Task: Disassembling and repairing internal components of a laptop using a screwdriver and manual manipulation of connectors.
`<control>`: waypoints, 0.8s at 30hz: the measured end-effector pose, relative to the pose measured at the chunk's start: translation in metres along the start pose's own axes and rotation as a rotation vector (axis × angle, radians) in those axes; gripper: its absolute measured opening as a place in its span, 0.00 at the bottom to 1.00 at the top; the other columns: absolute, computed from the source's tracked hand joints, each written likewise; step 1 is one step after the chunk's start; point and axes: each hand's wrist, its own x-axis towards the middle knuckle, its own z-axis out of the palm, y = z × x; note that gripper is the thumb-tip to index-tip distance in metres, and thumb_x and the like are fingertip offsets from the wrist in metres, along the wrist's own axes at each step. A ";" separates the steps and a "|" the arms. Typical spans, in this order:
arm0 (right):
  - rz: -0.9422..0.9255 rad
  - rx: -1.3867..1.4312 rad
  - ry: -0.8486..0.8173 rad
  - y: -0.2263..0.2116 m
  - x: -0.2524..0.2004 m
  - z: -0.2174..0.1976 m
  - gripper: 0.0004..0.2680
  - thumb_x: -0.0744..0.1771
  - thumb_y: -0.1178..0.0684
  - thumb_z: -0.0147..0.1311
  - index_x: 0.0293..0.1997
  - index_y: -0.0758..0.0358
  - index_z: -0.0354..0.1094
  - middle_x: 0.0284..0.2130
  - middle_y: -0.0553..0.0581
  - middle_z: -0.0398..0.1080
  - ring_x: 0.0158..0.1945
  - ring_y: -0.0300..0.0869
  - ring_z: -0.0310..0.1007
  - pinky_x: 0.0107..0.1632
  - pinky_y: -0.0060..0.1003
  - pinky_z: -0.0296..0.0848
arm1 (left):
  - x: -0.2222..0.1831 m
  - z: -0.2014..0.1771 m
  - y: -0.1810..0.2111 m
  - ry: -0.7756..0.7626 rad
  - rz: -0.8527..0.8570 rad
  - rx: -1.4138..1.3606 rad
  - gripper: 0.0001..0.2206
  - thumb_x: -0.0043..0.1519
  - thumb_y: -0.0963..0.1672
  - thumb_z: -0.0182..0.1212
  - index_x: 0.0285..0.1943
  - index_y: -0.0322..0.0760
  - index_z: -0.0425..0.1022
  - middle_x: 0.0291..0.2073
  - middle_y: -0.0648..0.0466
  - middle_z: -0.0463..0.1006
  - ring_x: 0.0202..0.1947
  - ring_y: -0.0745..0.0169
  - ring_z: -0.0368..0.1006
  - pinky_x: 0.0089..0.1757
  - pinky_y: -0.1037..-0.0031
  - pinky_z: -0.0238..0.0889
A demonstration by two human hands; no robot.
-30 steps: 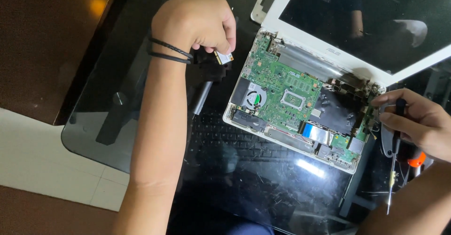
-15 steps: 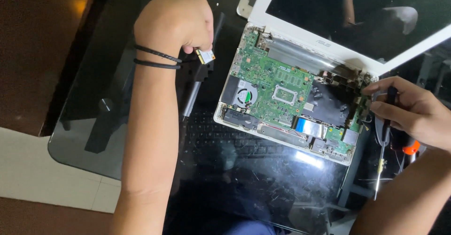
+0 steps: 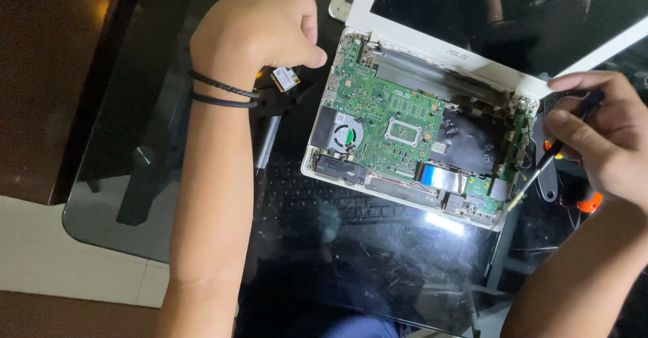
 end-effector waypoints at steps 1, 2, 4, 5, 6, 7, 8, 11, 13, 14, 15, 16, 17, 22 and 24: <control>0.001 -0.001 0.001 0.000 -0.001 0.001 0.13 0.74 0.66 0.43 0.69 0.71 0.54 0.28 0.63 0.62 0.21 0.40 0.54 0.24 0.30 0.54 | 0.001 0.000 0.001 0.000 0.001 0.000 0.07 0.60 0.50 0.69 0.35 0.48 0.82 0.33 0.58 0.81 0.30 0.54 0.75 0.32 0.58 0.65; -0.052 -0.001 0.079 0.000 -0.002 0.002 0.13 0.76 0.62 0.43 0.71 0.69 0.51 0.32 0.60 0.60 0.25 0.38 0.54 0.27 0.29 0.56 | 0.001 0.001 0.003 0.004 0.067 -0.012 0.08 0.61 0.51 0.70 0.37 0.48 0.82 0.35 0.58 0.82 0.33 0.54 0.75 0.34 0.57 0.65; -0.101 -0.005 0.157 0.004 -0.004 0.001 0.13 0.78 0.59 0.43 0.73 0.66 0.48 0.37 0.57 0.59 0.28 0.37 0.55 0.30 0.27 0.58 | 0.005 0.005 0.005 0.007 0.135 -0.025 0.09 0.61 0.51 0.70 0.40 0.48 0.82 0.38 0.57 0.82 0.35 0.54 0.76 0.35 0.56 0.65; -0.124 0.028 0.200 0.008 -0.004 0.000 0.14 0.79 0.52 0.43 0.73 0.63 0.47 0.38 0.55 0.59 0.30 0.37 0.56 0.32 0.27 0.60 | 0.007 0.008 0.006 0.020 0.175 -0.026 0.07 0.61 0.49 0.69 0.42 0.47 0.81 0.41 0.56 0.81 0.38 0.52 0.76 0.35 0.54 0.67; -0.148 0.062 0.243 0.012 -0.004 -0.001 0.15 0.80 0.45 0.43 0.73 0.59 0.47 0.39 0.53 0.60 0.31 0.37 0.57 0.35 0.27 0.61 | 0.010 0.011 0.007 0.033 0.215 -0.026 0.06 0.61 0.47 0.68 0.44 0.47 0.81 0.45 0.54 0.81 0.42 0.50 0.76 0.36 0.52 0.68; -0.146 0.060 0.245 0.017 -0.004 -0.002 0.15 0.80 0.45 0.43 0.73 0.59 0.47 0.39 0.53 0.60 0.31 0.37 0.57 0.35 0.27 0.61 | 0.011 0.014 0.007 0.032 0.217 -0.028 0.06 0.61 0.47 0.68 0.44 0.47 0.81 0.45 0.54 0.81 0.42 0.50 0.76 0.36 0.52 0.68; -0.170 0.023 0.272 0.022 -0.005 -0.003 0.12 0.81 0.43 0.41 0.64 0.62 0.53 0.41 0.54 0.60 0.36 0.38 0.63 0.39 0.28 0.65 | 0.012 0.016 0.008 0.056 0.235 -0.032 0.06 0.62 0.46 0.69 0.45 0.45 0.81 0.46 0.52 0.80 0.39 0.49 0.76 0.35 0.52 0.69; -0.251 -0.070 0.294 0.011 -0.006 0.002 0.14 0.83 0.45 0.38 0.59 0.70 0.58 0.47 0.60 0.61 0.44 0.44 0.69 0.47 0.33 0.69 | 0.020 0.026 0.009 0.098 0.296 -0.040 0.05 0.63 0.44 0.68 0.45 0.43 0.81 0.47 0.49 0.79 0.37 0.47 0.77 0.33 0.54 0.69; -0.311 -0.127 0.294 -0.010 -0.006 0.014 0.14 0.84 0.48 0.36 0.62 0.75 0.58 0.50 0.66 0.63 0.47 0.50 0.70 0.50 0.38 0.70 | 0.019 0.026 0.016 0.120 0.343 -0.043 0.04 0.63 0.44 0.68 0.44 0.43 0.82 0.47 0.48 0.79 0.36 0.46 0.77 0.32 0.56 0.69; -0.379 -0.140 0.323 -0.023 -0.004 0.022 0.14 0.83 0.49 0.38 0.62 0.77 0.57 0.48 0.69 0.65 0.42 0.50 0.69 0.49 0.38 0.71 | 0.015 0.022 0.022 0.083 0.325 -0.061 0.05 0.63 0.45 0.67 0.44 0.43 0.81 0.45 0.47 0.79 0.36 0.46 0.76 0.32 0.55 0.68; -0.448 -0.154 0.351 -0.036 -0.002 0.030 0.14 0.83 0.51 0.39 0.63 0.80 0.56 0.46 0.71 0.67 0.38 0.51 0.69 0.47 0.38 0.72 | 0.011 0.018 0.028 0.047 0.307 -0.079 0.05 0.64 0.45 0.66 0.45 0.43 0.81 0.43 0.47 0.79 0.36 0.46 0.76 0.31 0.54 0.67; -0.445 -0.158 0.355 -0.038 -0.001 0.030 0.14 0.83 0.51 0.39 0.63 0.80 0.56 0.46 0.71 0.67 0.38 0.51 0.69 0.47 0.38 0.72 | 0.012 0.019 0.029 0.046 0.312 -0.080 0.05 0.64 0.45 0.66 0.45 0.43 0.81 0.43 0.47 0.79 0.36 0.46 0.76 0.31 0.54 0.67; -0.469 -0.151 0.337 -0.040 -0.001 0.030 0.11 0.83 0.53 0.38 0.66 0.77 0.51 0.46 0.74 0.66 0.38 0.53 0.69 0.47 0.39 0.72 | 0.013 0.020 0.030 0.063 0.338 -0.087 0.04 0.64 0.45 0.65 0.43 0.43 0.81 0.43 0.47 0.80 0.40 0.47 0.77 0.33 0.53 0.68; -0.541 -0.180 0.339 -0.042 0.001 0.030 0.10 0.82 0.56 0.38 0.69 0.74 0.47 0.46 0.77 0.65 0.38 0.54 0.68 0.46 0.42 0.72 | 0.024 0.032 0.027 0.108 0.406 -0.082 0.04 0.65 0.43 0.66 0.39 0.40 0.80 0.41 0.48 0.82 0.41 0.47 0.78 0.34 0.53 0.71; -0.506 -0.145 0.363 -0.043 0.001 0.033 0.10 0.82 0.55 0.40 0.66 0.73 0.46 0.46 0.76 0.65 0.36 0.54 0.68 0.45 0.42 0.72 | 0.030 0.038 0.025 0.137 0.410 -0.060 0.06 0.65 0.45 0.66 0.45 0.39 0.80 0.43 0.46 0.81 0.41 0.45 0.76 0.32 0.54 0.70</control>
